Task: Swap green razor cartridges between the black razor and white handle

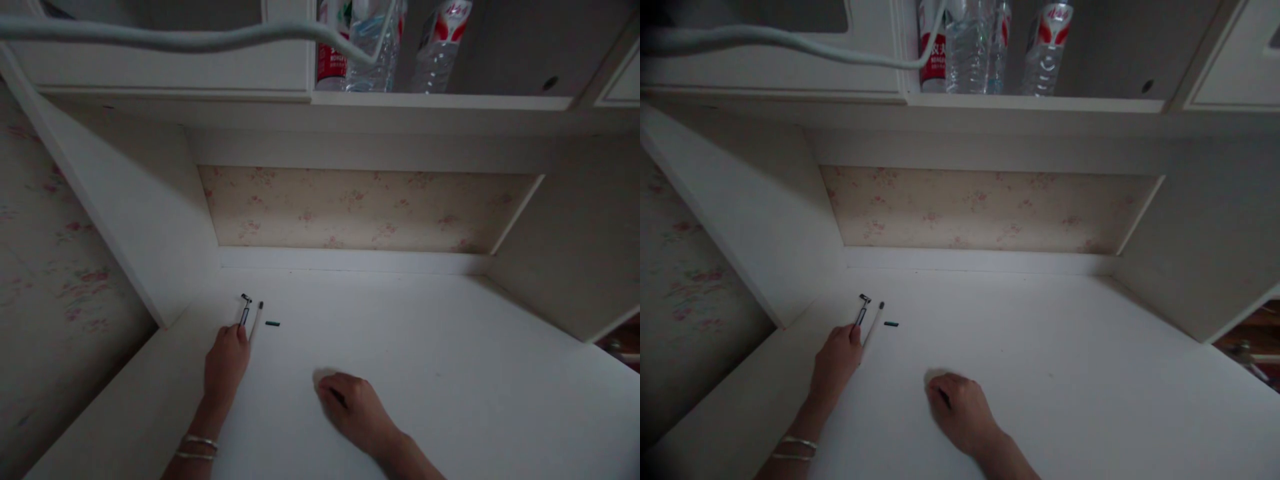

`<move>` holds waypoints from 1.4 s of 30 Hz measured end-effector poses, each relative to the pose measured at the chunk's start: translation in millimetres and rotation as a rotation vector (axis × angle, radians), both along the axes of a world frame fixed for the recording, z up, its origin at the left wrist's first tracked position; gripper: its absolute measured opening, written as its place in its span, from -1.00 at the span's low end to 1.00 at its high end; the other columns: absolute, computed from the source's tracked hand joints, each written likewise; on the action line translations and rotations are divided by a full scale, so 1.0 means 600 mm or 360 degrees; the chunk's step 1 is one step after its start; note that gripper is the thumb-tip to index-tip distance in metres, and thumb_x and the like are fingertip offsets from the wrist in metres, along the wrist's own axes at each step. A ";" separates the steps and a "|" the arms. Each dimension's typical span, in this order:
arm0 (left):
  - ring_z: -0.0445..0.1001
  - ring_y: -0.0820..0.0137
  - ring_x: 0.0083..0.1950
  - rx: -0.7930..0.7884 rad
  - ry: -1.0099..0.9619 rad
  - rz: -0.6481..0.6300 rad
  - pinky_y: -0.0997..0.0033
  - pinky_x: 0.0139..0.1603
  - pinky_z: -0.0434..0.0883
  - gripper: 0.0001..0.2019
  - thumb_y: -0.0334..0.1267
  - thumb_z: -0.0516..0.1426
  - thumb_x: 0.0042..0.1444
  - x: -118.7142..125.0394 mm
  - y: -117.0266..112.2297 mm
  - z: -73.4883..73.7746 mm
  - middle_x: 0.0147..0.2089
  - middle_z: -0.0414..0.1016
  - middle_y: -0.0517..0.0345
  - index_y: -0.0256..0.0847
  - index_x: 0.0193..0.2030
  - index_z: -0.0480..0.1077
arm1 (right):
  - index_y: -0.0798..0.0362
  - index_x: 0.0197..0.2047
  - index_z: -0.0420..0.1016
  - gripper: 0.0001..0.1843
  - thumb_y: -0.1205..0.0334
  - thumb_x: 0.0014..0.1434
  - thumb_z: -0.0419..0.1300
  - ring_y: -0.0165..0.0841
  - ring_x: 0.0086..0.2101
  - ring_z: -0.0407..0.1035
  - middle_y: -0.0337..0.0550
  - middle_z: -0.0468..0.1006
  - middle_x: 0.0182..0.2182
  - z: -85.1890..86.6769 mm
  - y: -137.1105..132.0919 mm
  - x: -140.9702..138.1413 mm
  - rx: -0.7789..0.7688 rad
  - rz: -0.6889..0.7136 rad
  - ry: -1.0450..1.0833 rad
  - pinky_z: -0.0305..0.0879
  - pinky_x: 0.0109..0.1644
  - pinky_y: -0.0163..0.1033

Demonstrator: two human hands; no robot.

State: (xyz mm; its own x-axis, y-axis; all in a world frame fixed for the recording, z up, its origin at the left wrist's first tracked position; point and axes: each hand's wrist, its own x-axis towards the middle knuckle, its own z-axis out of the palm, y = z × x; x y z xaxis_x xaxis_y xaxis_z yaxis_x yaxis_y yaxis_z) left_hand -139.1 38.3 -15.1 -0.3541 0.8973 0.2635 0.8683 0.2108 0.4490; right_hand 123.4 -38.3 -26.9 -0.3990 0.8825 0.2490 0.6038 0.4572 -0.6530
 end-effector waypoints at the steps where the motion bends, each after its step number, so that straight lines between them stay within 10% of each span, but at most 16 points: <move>1: 0.46 0.19 -0.17 0.0061 -0.0120 -0.0088 0.29 -0.23 0.34 -0.63 -0.21 -0.14 0.25 0.010 0.000 0.001 -0.12 0.43 -0.18 -0.35 -0.15 0.43 | 0.03 -0.43 0.44 -0.74 0.28 0.26 0.02 -0.39 -0.46 0.32 -0.26 0.45 -0.49 -0.001 0.001 -0.001 -0.0030 -0.0002 0.0048 0.09 -0.38 -0.33; 5: 0.42 0.36 -0.36 0.0081 -0.0394 -0.0434 0.46 -0.36 0.32 -0.61 -0.06 -0.12 0.26 0.071 -0.014 -0.007 -0.39 0.43 0.13 -0.24 -0.15 0.44 | 0.05 -0.35 0.51 -0.71 0.11 0.26 0.05 -0.37 -0.47 0.28 -0.23 0.46 -0.49 -0.009 0.021 -0.010 -0.0330 -0.0188 0.0504 0.12 -0.40 -0.32; 8: 0.24 0.44 -0.54 -0.0040 -0.1160 -0.0832 0.50 -0.54 0.17 -0.55 0.06 -0.09 0.23 0.119 -0.036 -0.012 -0.56 0.24 0.27 -0.27 -0.13 0.40 | 0.09 -0.26 0.54 -0.61 -0.06 0.22 0.08 -0.35 -0.46 0.28 -0.19 0.47 -0.48 -0.003 0.045 -0.022 -0.0539 -0.0408 0.1005 0.17 -0.39 -0.30; 16: 0.21 0.47 -0.49 -0.0225 -0.1529 -0.1116 0.49 -0.50 0.16 -0.56 0.06 0.05 0.16 0.163 -0.074 -0.009 -0.38 0.35 0.15 -0.29 -0.07 0.44 | 0.09 -0.17 0.51 -0.46 -0.24 0.10 0.16 -0.25 -0.30 0.41 -0.06 0.56 -0.29 0.019 0.075 -0.059 -0.0724 -0.0420 0.1839 0.30 -0.21 -0.20; 25: 0.28 0.45 -0.48 -0.0360 -0.1307 -0.1218 0.46 -0.46 0.19 -0.60 0.04 0.09 0.14 0.161 -0.072 -0.008 -0.38 0.41 0.13 -0.27 -0.16 0.50 | 0.08 -0.29 0.44 -0.51 -0.23 0.04 0.23 -0.44 -0.60 0.26 -0.31 0.38 -0.61 0.007 0.066 -0.043 -0.0808 -0.0510 0.2078 0.18 -0.53 -0.36; 33: 0.19 0.53 -0.50 -0.0354 -0.1918 -0.0976 0.50 -0.52 0.11 -0.48 0.15 0.08 0.10 0.143 -0.064 0.005 -0.37 0.31 0.21 -0.28 -0.03 0.40 | 0.06 -0.31 0.35 -0.52 -0.23 0.06 0.20 -0.57 -0.78 0.03 -0.42 0.28 -0.69 0.018 0.045 -0.046 -0.1267 -0.0163 0.2224 -0.15 -0.74 -0.43; 42: 0.14 0.51 -0.46 -0.0378 -0.2325 -0.1257 0.49 -0.45 0.11 -0.53 0.06 0.17 0.09 0.140 -0.070 0.009 -0.45 0.21 0.23 -0.33 -0.05 0.42 | 0.13 -0.39 0.39 -0.56 -0.12 0.22 0.10 -0.56 -0.72 -0.04 -0.34 0.26 -0.71 0.018 0.024 -0.066 -0.1167 0.0144 0.2017 -0.15 -0.65 -0.42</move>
